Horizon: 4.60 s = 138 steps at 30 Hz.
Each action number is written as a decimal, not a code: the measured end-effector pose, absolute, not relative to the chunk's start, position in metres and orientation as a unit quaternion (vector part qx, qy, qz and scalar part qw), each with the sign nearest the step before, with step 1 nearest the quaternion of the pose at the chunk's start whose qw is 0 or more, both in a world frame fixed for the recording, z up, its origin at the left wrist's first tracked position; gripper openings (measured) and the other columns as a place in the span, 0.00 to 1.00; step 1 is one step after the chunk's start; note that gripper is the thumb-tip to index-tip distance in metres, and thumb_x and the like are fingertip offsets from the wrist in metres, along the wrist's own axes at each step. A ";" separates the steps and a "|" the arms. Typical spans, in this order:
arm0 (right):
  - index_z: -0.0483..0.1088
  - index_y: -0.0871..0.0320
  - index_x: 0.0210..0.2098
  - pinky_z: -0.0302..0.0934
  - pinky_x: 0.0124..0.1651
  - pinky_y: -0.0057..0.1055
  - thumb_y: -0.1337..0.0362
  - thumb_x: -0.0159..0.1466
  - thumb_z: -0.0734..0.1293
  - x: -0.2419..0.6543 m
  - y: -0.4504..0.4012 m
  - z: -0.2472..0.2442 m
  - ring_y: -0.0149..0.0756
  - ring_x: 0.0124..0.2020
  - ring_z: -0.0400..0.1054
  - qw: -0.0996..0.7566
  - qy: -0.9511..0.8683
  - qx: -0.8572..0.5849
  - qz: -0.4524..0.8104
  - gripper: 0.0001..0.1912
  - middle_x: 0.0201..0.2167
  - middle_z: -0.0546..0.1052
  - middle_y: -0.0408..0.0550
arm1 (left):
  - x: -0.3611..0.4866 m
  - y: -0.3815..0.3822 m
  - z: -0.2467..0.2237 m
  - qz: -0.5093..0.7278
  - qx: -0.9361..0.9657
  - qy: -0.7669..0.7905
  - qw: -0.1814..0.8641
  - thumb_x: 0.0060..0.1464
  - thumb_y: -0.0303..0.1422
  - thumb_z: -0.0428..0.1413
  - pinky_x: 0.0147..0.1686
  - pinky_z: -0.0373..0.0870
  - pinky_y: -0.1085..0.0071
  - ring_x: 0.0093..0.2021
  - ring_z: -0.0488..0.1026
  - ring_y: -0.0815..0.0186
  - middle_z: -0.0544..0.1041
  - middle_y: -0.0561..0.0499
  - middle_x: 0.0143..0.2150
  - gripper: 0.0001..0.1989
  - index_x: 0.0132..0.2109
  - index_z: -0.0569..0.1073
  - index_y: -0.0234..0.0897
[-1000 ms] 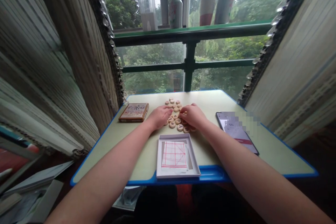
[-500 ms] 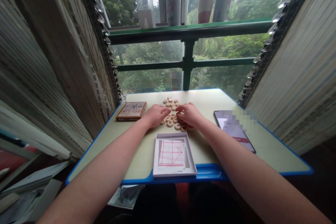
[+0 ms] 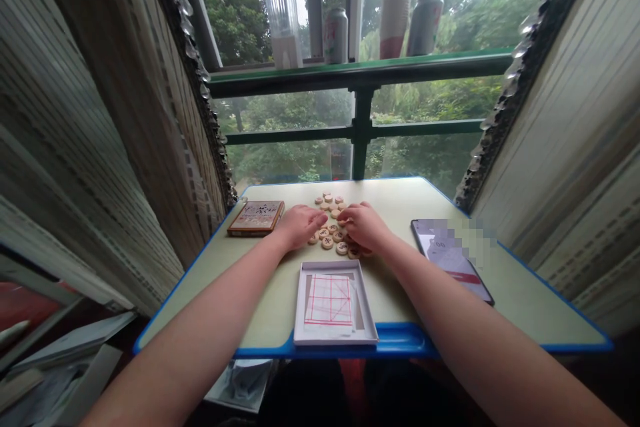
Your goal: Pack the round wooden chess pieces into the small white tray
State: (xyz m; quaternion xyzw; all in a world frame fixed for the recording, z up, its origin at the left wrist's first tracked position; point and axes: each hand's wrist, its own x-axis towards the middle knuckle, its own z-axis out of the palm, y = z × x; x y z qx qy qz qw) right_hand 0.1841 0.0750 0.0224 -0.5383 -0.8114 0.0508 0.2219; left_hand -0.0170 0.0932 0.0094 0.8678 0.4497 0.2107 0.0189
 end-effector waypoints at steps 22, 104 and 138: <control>0.74 0.54 0.43 0.46 0.53 0.37 0.53 0.64 0.56 0.184 0.078 0.014 0.41 0.50 0.61 0.153 -0.808 -0.569 0.007 0.20 0.45 0.76 0.51 | -0.013 0.086 0.015 0.215 0.860 0.461 0.034 0.61 0.40 0.44 0.60 0.53 0.49 0.61 0.62 0.57 0.74 0.50 0.54 0.18 0.48 0.75 0.43; 0.57 0.56 0.62 0.29 0.65 0.45 0.51 0.68 0.46 0.180 0.076 0.022 0.43 0.65 0.46 0.168 -0.808 -0.565 0.030 0.29 0.62 0.61 0.45 | -0.015 0.092 0.012 0.102 0.866 0.489 0.038 0.57 0.56 0.32 0.60 0.45 0.46 0.66 0.48 0.48 0.59 0.48 0.65 0.36 0.64 0.57 0.43; 0.78 0.58 0.36 0.54 0.44 0.36 0.58 0.64 0.54 0.177 0.069 0.034 0.43 0.45 0.64 0.139 -0.752 -0.642 -0.058 0.22 0.41 0.77 0.54 | -0.009 0.091 0.018 0.103 0.844 0.523 0.062 0.56 0.57 0.31 0.59 0.42 0.40 0.67 0.45 0.46 0.57 0.46 0.66 0.36 0.63 0.58 0.45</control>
